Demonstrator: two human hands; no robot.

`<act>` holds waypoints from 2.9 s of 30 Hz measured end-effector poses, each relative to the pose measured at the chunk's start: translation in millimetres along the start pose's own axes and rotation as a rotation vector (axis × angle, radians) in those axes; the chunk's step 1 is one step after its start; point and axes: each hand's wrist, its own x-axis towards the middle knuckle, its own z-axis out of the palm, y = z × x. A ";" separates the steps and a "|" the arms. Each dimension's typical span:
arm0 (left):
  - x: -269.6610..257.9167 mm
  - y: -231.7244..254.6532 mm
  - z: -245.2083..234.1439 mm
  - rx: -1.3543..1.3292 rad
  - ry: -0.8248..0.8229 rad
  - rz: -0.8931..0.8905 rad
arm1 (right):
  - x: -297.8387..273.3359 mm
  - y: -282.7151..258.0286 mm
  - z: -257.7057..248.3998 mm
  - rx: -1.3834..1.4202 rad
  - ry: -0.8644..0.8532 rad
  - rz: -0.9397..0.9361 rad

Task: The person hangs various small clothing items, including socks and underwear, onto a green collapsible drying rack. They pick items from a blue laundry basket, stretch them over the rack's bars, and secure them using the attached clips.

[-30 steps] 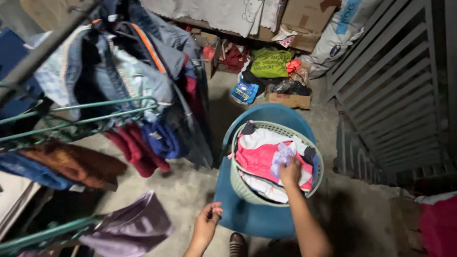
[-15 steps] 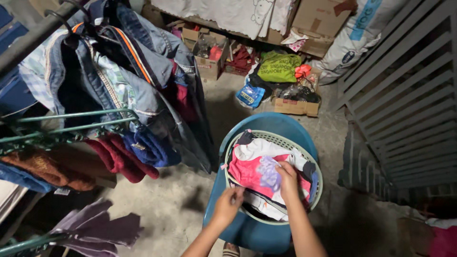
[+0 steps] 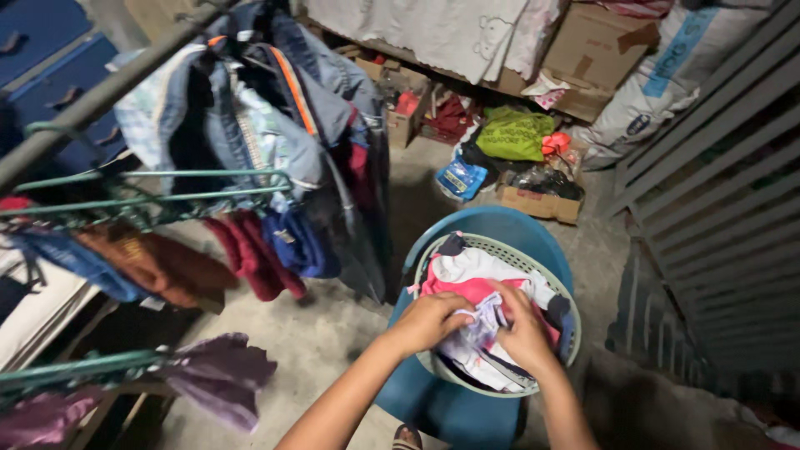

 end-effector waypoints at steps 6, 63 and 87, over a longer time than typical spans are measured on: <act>-50.6 36.2 -51.4 0.070 0.131 0.074 | 8.1 -48.3 18.2 0.085 -0.277 -0.421; -363.3 -68.3 -220.1 -0.163 1.097 -0.395 | -33.8 -293.0 435.7 0.911 -0.197 -0.205; -483.9 -128.9 -273.6 -0.297 1.437 -0.378 | -50.5 -421.4 593.6 0.946 -0.467 -0.337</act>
